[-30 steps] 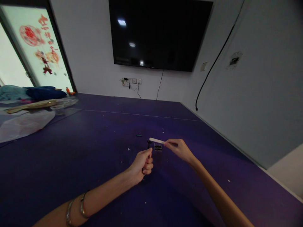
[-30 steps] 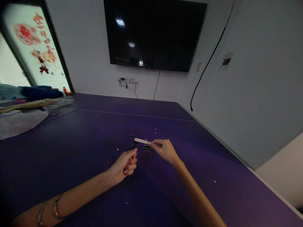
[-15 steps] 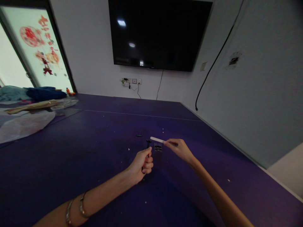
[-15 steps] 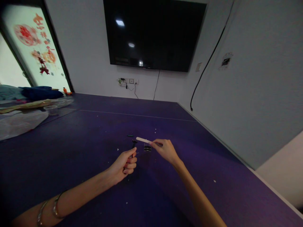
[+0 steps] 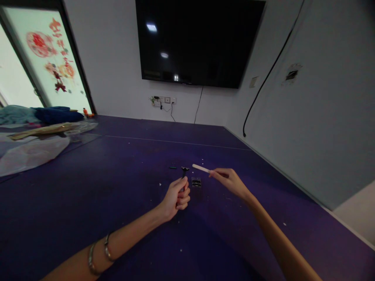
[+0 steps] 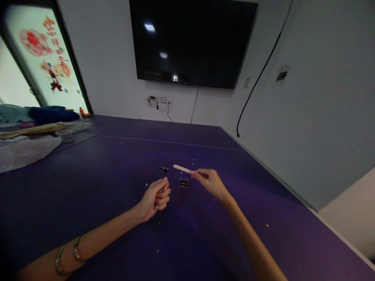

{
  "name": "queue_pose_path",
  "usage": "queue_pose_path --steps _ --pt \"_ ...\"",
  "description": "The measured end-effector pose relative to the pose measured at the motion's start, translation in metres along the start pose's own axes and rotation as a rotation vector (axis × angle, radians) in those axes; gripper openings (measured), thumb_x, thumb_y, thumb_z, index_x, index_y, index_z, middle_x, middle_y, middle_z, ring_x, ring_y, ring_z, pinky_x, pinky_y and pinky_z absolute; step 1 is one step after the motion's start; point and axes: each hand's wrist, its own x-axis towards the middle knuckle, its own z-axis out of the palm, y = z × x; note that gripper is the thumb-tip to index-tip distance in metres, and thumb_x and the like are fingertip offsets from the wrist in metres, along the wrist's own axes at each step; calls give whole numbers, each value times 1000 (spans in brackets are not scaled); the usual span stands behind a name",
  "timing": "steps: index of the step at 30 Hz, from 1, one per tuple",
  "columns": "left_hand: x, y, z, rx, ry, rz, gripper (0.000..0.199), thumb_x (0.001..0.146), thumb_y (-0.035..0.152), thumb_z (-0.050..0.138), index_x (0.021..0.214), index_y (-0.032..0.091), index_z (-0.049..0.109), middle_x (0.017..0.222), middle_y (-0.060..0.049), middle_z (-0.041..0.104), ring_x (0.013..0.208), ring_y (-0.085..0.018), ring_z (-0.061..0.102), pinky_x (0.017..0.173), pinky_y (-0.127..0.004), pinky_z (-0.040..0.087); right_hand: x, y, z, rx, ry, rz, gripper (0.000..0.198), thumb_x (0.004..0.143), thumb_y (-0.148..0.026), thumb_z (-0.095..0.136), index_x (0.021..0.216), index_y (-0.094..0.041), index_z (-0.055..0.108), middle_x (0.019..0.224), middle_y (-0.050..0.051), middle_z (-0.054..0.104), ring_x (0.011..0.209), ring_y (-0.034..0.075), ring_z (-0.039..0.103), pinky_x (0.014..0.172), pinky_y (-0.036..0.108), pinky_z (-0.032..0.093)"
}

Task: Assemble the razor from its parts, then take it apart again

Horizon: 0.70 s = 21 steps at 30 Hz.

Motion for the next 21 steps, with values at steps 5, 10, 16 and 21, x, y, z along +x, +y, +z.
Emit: queue_pose_path --steps 5,10,16,21 --pt "2 -1 -12 202 -98 181 36 77 45 57 65 19 36 46 11 26 34 -1 15 31 -15 10 -9 -30 -16 -29 -27 -68 45 83 -51 42 75 -17 70 61 2 60 57 13 48 50 24 32" --pt "-4 -3 -9 296 -120 217 39 75 47 58 63 19 35 48 9 26 37 -2 20 35 -16 11 -13 -45 -15 -98 -25 -140 42 84 -48 44 76 -18 72 56 2 59 52 12 47 52 24 33" --pt "-6 -5 -7 300 -110 234 39 74 48 59 64 19 36 49 10 26 37 -2 20 35 -17 11 -16 -53 -16 -126 -52 -183 39 85 -45 45 78 -19 73 57 1 61 49 11 44 51 24 31" --pt "-5 -4 -8 279 -115 231 38 75 49 58 65 19 36 48 10 25 36 -2 19 35 -17 10 -16 -54 -15 -123 -79 -181 40 85 -46 45 77 -18 72 49 -1 52 46 9 38 48 24 28"
